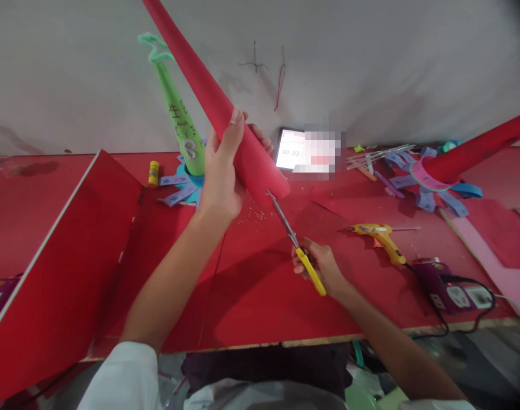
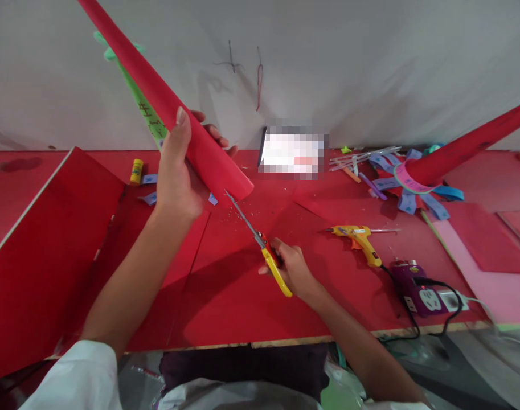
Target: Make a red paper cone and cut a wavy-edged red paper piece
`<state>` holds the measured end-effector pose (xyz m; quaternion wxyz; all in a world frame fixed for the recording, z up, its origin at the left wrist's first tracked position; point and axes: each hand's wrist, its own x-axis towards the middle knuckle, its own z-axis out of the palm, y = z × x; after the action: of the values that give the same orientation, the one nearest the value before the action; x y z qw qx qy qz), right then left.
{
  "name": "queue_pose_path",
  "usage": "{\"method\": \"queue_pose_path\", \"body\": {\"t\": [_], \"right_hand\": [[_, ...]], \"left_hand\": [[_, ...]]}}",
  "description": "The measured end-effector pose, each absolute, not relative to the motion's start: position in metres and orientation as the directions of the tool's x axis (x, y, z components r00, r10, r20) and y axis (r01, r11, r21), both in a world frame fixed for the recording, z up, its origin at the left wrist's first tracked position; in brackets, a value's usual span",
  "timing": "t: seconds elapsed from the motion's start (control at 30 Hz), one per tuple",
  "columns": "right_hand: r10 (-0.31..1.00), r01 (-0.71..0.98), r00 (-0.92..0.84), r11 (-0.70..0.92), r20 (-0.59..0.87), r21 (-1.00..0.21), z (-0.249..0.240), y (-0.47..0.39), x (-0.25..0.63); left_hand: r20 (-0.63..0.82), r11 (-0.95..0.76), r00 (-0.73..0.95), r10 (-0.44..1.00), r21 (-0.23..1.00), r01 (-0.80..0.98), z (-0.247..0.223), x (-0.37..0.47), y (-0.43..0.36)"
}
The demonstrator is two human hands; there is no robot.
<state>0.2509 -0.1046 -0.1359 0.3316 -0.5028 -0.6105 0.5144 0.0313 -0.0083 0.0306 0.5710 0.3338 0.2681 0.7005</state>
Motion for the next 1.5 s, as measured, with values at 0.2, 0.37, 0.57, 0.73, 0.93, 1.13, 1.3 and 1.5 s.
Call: {"method": "queue_pose_path", "body": {"t": [0.2, 0.37, 0.57, 0.73, 0.93, 1.13, 1.3, 1.5], "right_hand": [[0.94, 0.089, -0.241, -0.227, -0.242, -0.97, -0.132, -0.106, 0.248], [0.902, 0.055, -0.382, -0.194, -0.2, -0.979, -0.13, -0.105, 0.249], [0.909, 0.044, -0.41, -0.055, -0.068, -0.998, -0.136, -0.104, 0.25], [0.89, 0.06, -0.455, -0.008, -0.035, -0.998, -0.139, -0.103, 0.249], [0.913, 0.092, -0.395, -0.07, -0.101, -0.993, -0.143, -0.104, 0.248], [0.918, 0.115, -0.384, -0.06, -0.1, -0.992, -0.14, -0.103, 0.247], [0.92, 0.139, -0.355, -0.121, -0.163, -0.983, -0.138, -0.102, 0.247], [0.925, 0.125, -0.348, -0.117, -0.154, -0.985, -0.136, -0.102, 0.245]], "left_hand": [[0.194, -0.149, 0.004, 0.981, 0.766, -0.625, 0.026, 0.023, -0.001], [0.072, -0.084, -0.045, 0.996, 0.758, -0.647, 0.021, 0.02, -0.002], [0.137, -0.153, -0.075, 0.988, 0.76, -0.631, 0.019, 0.024, -0.007], [0.256, -0.242, -0.063, 0.965, 0.764, -0.598, 0.022, 0.025, -0.006], [0.248, -0.311, -0.187, 0.951, 0.75, -0.584, 0.032, 0.033, -0.011], [0.301, -0.339, -0.166, 0.939, 0.731, -0.592, 0.026, 0.041, -0.015], [0.344, -0.375, -0.161, 0.925, 0.755, -0.537, 0.024, 0.039, -0.014], [0.233, -0.302, -0.192, 0.953, 0.78, -0.548, 0.025, 0.039, -0.014]]}}
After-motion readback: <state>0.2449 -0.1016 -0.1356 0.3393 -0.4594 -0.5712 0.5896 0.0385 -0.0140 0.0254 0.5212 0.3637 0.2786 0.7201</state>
